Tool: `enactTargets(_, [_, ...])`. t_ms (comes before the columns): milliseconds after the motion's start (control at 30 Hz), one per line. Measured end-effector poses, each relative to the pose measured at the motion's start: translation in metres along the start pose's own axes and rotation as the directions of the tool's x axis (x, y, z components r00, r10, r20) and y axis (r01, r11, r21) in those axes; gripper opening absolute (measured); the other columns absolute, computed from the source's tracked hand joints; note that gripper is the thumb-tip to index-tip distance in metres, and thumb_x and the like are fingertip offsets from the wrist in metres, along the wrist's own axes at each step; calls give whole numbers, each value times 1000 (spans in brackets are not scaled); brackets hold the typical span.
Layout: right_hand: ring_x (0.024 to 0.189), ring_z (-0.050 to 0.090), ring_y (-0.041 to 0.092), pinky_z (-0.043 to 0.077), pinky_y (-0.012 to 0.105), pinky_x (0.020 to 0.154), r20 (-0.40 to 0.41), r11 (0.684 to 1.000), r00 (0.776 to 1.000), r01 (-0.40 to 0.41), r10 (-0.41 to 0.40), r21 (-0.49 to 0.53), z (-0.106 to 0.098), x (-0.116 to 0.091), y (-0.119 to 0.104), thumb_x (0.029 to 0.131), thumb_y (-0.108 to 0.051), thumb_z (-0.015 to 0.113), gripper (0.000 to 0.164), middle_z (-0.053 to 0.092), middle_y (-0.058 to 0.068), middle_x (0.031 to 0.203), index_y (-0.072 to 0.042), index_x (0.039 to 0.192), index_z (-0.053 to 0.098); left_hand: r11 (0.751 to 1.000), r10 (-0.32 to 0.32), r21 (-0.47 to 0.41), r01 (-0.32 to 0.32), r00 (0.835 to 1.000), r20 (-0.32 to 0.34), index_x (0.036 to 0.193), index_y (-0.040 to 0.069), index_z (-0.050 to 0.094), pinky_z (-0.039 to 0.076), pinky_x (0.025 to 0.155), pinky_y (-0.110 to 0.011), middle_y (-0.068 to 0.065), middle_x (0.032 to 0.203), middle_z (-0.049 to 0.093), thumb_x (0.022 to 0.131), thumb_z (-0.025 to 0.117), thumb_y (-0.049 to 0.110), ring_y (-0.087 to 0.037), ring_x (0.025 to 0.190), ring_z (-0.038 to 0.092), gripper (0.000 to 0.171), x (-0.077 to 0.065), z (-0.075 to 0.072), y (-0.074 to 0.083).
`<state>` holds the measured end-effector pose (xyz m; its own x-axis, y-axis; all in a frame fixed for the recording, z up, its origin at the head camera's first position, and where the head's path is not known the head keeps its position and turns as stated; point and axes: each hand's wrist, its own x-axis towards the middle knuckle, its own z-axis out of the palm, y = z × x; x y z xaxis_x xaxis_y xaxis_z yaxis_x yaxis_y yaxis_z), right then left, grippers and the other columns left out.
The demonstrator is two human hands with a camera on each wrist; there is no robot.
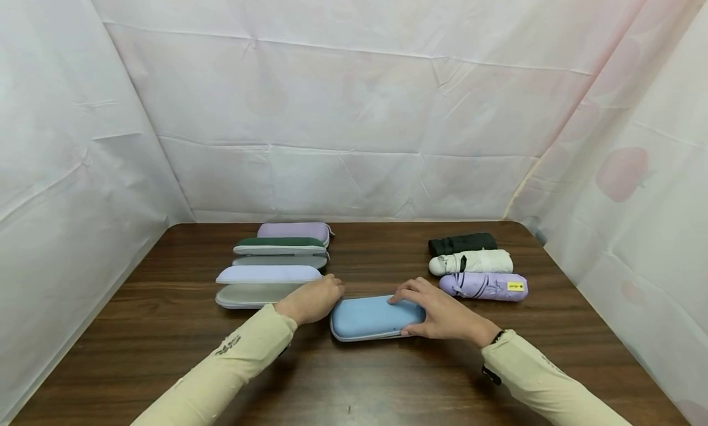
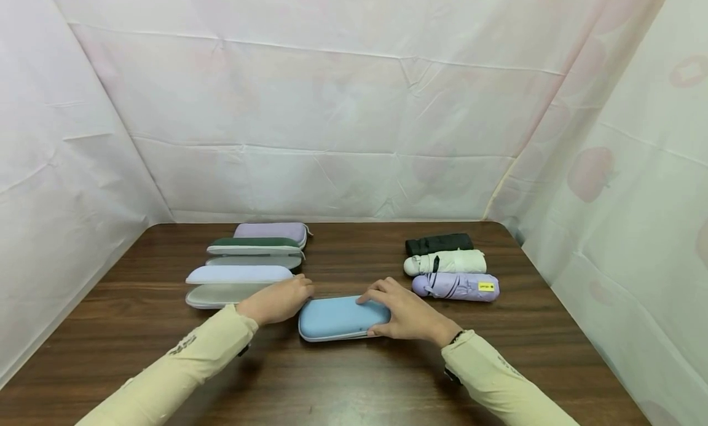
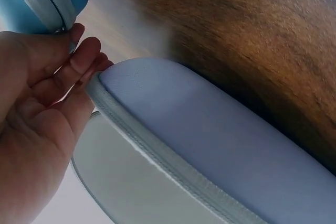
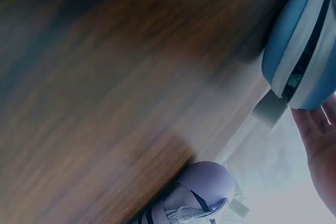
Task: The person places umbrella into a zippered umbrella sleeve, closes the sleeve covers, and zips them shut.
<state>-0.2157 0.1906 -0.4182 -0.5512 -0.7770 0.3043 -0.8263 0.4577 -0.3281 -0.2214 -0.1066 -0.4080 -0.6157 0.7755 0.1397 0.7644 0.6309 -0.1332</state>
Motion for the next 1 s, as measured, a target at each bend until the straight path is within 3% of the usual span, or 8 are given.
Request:
enactTargets(700, [101, 48, 11, 44, 35, 80, -59, 998, 997, -54, 52, -27, 0, -7, -1, 70, -38, 85, 50, 54, -10, 109, -24, 112, 63, 997, 23, 80, -19, 999, -48, 83, 4, 64, 49, 74, -30, -7, 81, 58, 84, 60, -4, -21, 81, 55, 10, -1, -1, 6])
enactTargets(1000, [102, 48, 11, 44, 37, 81, -54, 993, 992, -117, 116, -20, -1, -9, -2, 70, -37, 85, 48, 55, -9, 108, -26, 112, 64, 996, -21, 86, 25, 999, -45, 84, 4, 65, 50, 72, -29, -9, 84, 61, 85, 61, -2, -21, 82, 55, 8, 1, 2, 8])
